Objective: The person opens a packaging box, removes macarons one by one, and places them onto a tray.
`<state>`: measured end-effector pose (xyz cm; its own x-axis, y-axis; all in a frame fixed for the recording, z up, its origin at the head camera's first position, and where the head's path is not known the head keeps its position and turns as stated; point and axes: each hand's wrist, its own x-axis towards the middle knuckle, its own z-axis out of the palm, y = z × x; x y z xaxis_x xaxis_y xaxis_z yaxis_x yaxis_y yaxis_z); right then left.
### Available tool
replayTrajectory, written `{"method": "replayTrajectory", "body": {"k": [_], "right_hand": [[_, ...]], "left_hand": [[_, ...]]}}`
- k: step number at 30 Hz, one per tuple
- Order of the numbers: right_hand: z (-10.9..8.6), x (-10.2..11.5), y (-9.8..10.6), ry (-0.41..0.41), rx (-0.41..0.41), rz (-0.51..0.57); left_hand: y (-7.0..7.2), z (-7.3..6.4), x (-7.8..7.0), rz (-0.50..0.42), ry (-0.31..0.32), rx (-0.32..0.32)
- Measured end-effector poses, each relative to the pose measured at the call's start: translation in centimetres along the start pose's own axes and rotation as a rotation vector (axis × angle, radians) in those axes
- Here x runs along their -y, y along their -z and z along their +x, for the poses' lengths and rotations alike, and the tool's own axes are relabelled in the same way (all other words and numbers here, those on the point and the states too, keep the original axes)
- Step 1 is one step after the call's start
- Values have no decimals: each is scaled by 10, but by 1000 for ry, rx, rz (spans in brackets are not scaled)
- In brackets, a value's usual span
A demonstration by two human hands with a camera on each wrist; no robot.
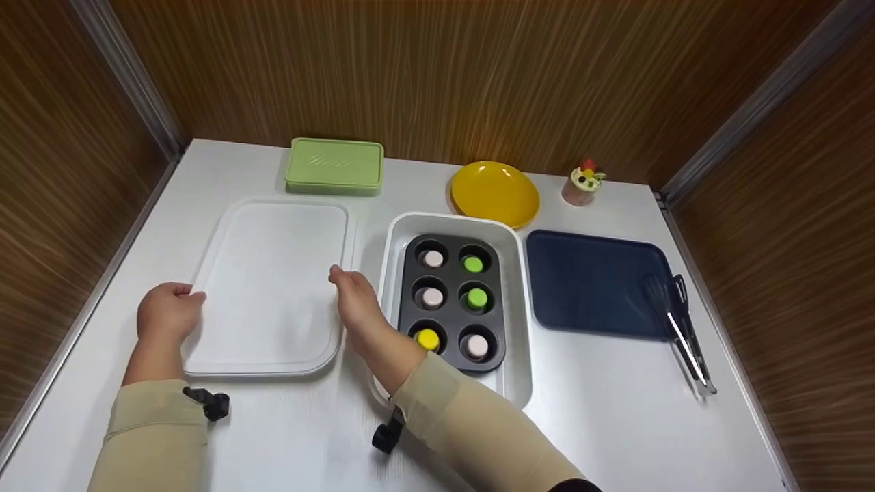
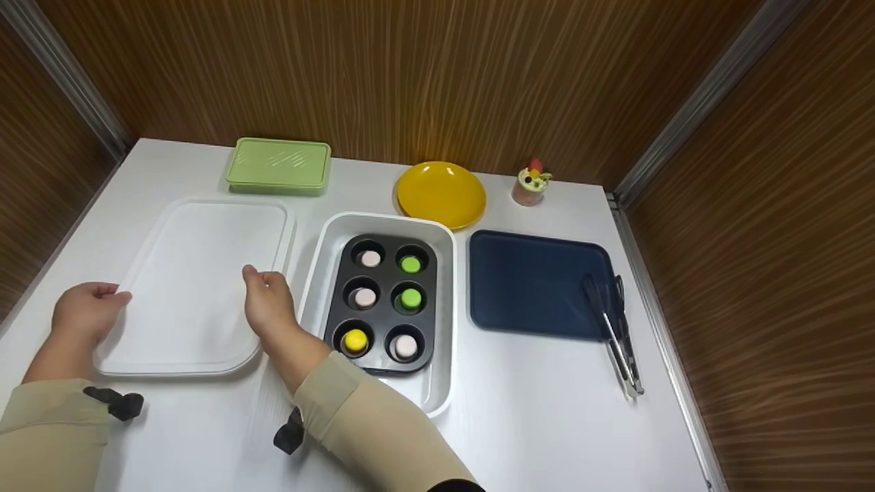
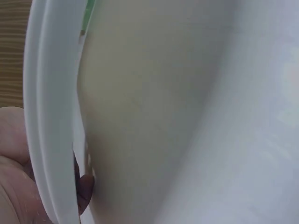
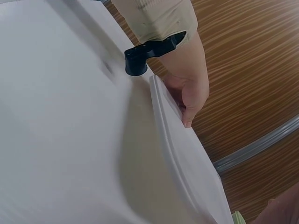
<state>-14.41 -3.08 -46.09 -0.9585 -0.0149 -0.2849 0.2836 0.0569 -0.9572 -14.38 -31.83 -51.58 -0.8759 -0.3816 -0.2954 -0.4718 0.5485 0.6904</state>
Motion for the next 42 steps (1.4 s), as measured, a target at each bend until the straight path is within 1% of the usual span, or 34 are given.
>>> {"method": "replayTrajectory", "body": {"k": [4,7,11,18,22,25,29,33,35,37,40,42], "right_hand": [[6,1,1,-30,-15,-38],[10,1,1,-39,-11,-70],[14,-1,1,-67,-4,-82],[22,0,2,-157,-24,9],[25,-1,2,-184,-28,11],[26,-1,2,-197,-14,11],[25,0,3,-201,30,9],[17,7,7,-172,79,25],[12,12,9,-135,94,59],[4,19,14,-84,108,99],[-7,31,27,-3,109,152],[-13,40,38,49,102,172]], "left_hand": [[-6,6,-2,6,5,7],[-8,8,-4,19,2,-2],[-10,11,-7,37,-1,-2],[-13,18,-16,78,-19,-6],[-17,20,-20,90,-29,-27],[-19,20,-23,101,-39,-48],[-22,20,-24,116,-45,-69],[-23,18,-22,111,-10,-59],[-22,15,-20,105,20,-57],[-20,13,-19,94,40,-70],[-19,7,-22,61,36,-121],[-20,4,-28,35,5,-150]]}}
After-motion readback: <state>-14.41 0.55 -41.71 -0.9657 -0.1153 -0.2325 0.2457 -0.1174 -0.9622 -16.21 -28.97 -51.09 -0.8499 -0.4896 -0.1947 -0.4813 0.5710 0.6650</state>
